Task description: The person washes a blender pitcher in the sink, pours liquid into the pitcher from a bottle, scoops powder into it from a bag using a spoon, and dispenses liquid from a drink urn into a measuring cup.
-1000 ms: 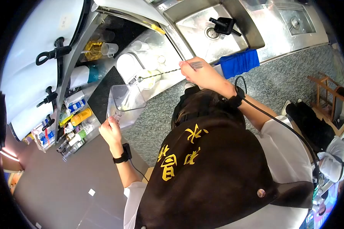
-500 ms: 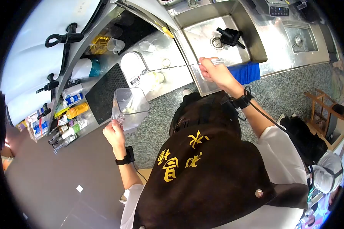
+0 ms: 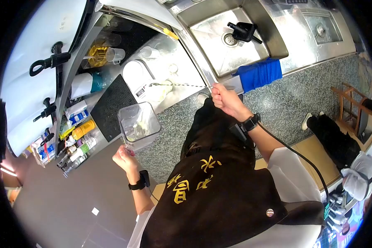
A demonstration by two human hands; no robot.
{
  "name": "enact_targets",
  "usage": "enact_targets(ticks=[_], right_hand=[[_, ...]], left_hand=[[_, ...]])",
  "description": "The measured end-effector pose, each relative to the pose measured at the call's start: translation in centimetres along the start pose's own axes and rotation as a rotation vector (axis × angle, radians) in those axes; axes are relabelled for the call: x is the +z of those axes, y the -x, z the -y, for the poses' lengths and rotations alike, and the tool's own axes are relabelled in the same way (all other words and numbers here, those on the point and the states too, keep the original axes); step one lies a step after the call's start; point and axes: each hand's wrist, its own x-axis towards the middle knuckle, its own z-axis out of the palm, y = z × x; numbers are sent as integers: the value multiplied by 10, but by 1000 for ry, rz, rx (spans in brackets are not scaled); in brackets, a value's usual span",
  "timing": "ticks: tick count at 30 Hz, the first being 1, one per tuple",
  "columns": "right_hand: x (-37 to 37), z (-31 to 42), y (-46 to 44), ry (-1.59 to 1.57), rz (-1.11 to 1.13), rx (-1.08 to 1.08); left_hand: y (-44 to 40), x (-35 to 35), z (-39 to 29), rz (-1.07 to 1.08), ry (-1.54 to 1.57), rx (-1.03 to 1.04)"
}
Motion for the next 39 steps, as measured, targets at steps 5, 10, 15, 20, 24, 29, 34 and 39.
enact_targets(ticks=[5, 10, 15, 20, 24, 29, 34, 39], right_hand=[[9, -5, 20, 74, -84, -132], [11, -29, 34, 28, -123, -212], [11, -46, 43, -63, -112, -310], [15, -61, 37, 23, -106, -250], [22, -51, 51, 61, -105, -304], [25, -9, 101, 82, -39, -505], [43, 59, 181, 336, -49, -817], [50, 136, 221, 922, -82, -785]], left_hand=[[-1, -3, 14, -2, -27, 62], [-4, -6, 19, -9, 21, 82], [-4, -7, 34, -21, 127, 98], [-1, -1, 48, -25, 173, 69], [4, 2, 43, -45, 255, 20], [18, 7, 26, -36, 483, -37], [24, 19, -32, 149, 689, 17], [22, 90, -60, 252, 685, 39]])
